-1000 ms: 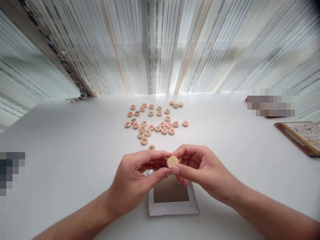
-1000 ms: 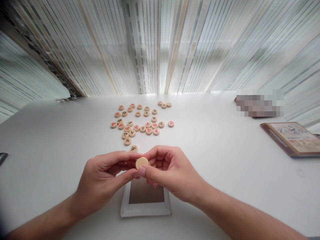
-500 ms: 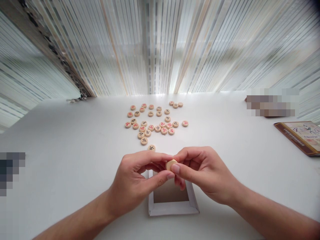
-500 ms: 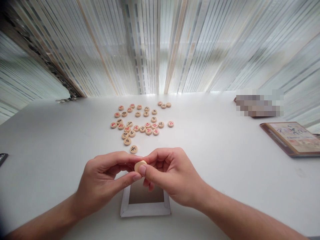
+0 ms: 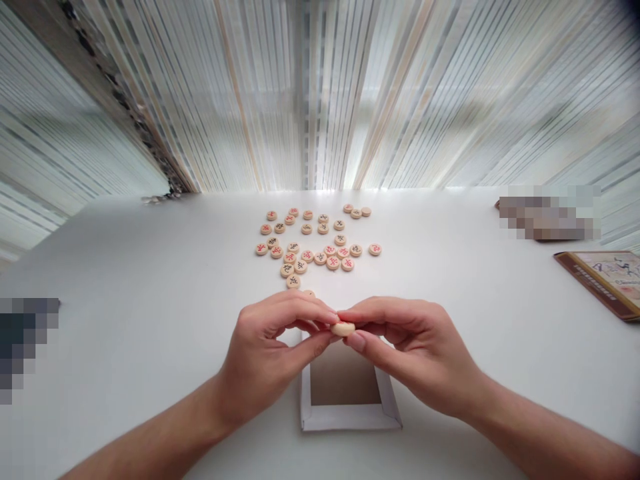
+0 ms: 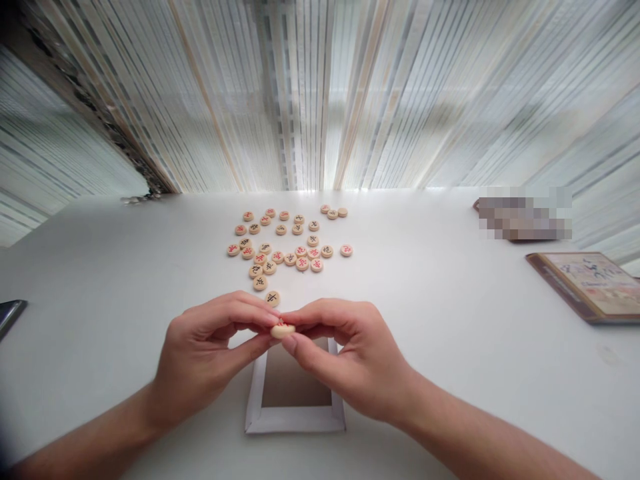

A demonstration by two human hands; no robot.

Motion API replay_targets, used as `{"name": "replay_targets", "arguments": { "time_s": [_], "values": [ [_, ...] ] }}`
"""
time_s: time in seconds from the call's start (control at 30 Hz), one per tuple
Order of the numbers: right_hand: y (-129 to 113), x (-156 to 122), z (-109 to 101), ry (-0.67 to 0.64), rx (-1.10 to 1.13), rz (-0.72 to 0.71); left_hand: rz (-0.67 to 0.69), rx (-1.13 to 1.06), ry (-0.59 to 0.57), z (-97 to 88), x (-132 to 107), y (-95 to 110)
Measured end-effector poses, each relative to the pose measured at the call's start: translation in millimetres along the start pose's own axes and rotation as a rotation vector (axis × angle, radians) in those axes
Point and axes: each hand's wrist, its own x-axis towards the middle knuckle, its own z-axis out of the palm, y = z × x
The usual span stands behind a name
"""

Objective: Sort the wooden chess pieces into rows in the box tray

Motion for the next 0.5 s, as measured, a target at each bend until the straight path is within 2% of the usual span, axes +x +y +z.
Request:
{"name": "replay_targets", "arguments": {
  "time_s": [0.13, 0.3, 0.37, 0.5],
  "values": [
    [0.8, 0.4, -2.1, -0.010, -0.085, -0.032, 0.130, 0.100, -0.018, -3.3, 0.9, -2.3],
    [-0.5, 1.0, -3.0, -0.033, -0.187, -0.081, 0.208, 0.165, -0.055, -3.7, 1.8, -2.3],
    [-0.3, 0.5, -3.3, -0.033, -0.241, -0.110, 0.194, 0.167, -0.065, -3.7, 1.7, -2.4],
    [1.9, -0.7, -3.1, -0.012, -0.366, -0.211, 0.077, 0.199, -0.034, -8.6, 3.2, -5.6]
  ]
}}
